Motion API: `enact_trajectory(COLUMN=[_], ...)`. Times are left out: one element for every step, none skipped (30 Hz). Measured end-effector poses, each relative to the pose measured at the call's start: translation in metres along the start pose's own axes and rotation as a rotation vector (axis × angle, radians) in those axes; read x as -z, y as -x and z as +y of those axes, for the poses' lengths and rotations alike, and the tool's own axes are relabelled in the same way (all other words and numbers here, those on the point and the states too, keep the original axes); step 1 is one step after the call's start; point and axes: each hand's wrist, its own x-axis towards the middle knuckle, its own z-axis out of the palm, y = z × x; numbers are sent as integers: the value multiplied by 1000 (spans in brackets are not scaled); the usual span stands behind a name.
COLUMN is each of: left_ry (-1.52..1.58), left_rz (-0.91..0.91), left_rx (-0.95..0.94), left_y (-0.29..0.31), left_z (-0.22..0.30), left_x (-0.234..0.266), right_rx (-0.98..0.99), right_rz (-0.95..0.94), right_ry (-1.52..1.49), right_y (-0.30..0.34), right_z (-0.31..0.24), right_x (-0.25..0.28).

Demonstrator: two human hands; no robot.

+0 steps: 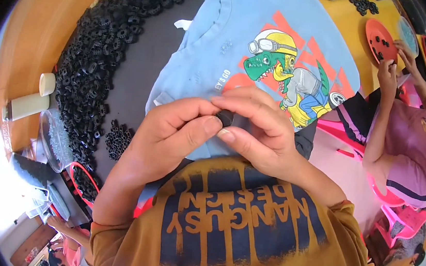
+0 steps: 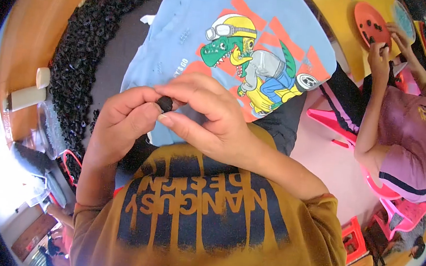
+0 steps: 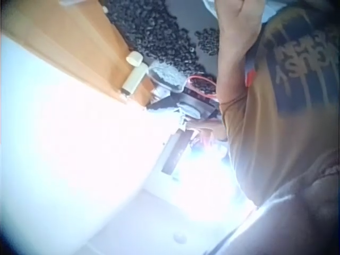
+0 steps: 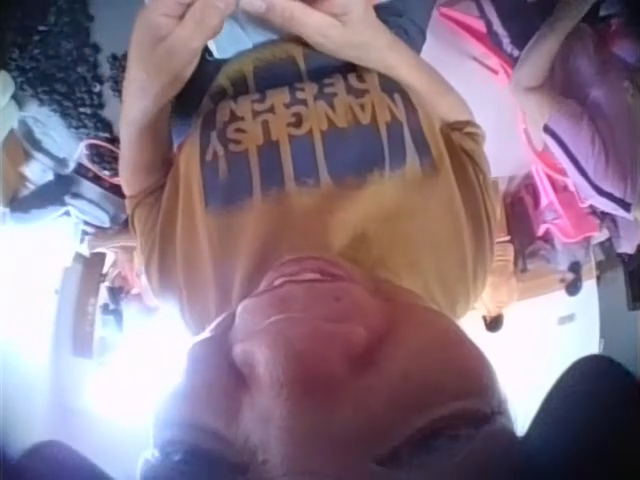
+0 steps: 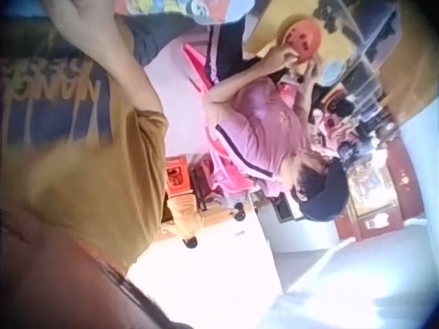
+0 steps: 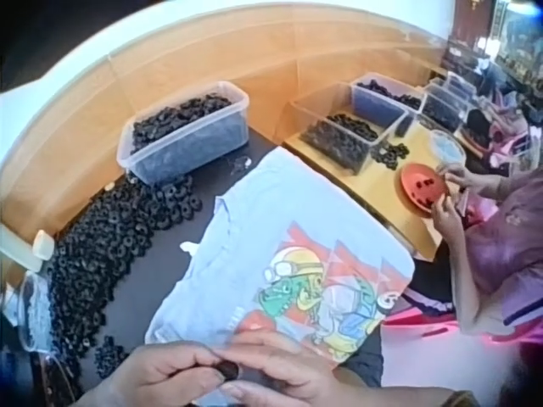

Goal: Manually assembling small black plastic cord locks by inserting metal springs into plastic housings.

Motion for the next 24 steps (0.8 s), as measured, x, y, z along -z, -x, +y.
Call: enact_trajectory(left_ry=[38,76,75,151,227,227,247,268,269,203,137,139,67,-4,-4,-118,-232,-231,-203,-175,-175,31,236,438], left_rz=[-14,-26,-27,-20,-12,-10,10,31,33,67,101,104,132,160,161,171,180,180,192,204,204,224,243,83], left_rx=[60,119,123,128,132,133,134,134,133,104,74,74,26,-21,-22,-3,17,17,12,8,7,19,31,-46], left_y=[1,2,2,4,6,7,9,10,11,11,11,11,11,11,12,13,14,15,15,14,14,16,17,14], left_z=[2,3,1,-1,-2,-3,-3,-4,-1,4,6,4,1,-1,0,1,2,4,5,6,5,4,2,-4], left_x=[1,2,2,2,1,1,1,1,-2,-6,-9,-10,-11,-11,-10,-10,-9,-11,-12,-12,-10,-9,-5,4], right_rx=[13,26,24,56,89,88,91,93,93,56,19,19,22,25,26,23,20,20,-10,-41,-40,-119,-198,-200], right_rz=[17,33,36,68,99,98,95,91,88,84,79,76,80,85,83,86,88,87,24,-39,-39,-15,10,11], right_ry=[7,15,12,14,16,15,22,30,29,-7,-43,-44,-49,-55,-55,-60,-64,-64,-80,-96,-95,-174,-252,-253], right_y=[1,2,3,3,3,3,3,3,4,5,6,6,6,5,5,5,5,7,8,8,8,10,12,13], right_z=[1,2,4,6,7,7,7,7,5,4,2,1,0,0,0,1,2,2,2,2,1,-2,-4,-5], right_x=[0,-1,-2,-3,-3,-3,-3,-3,-3,-3,-3,-3,-3,-3,-3,-3,-3,-1,3,5,4,3,2,1])
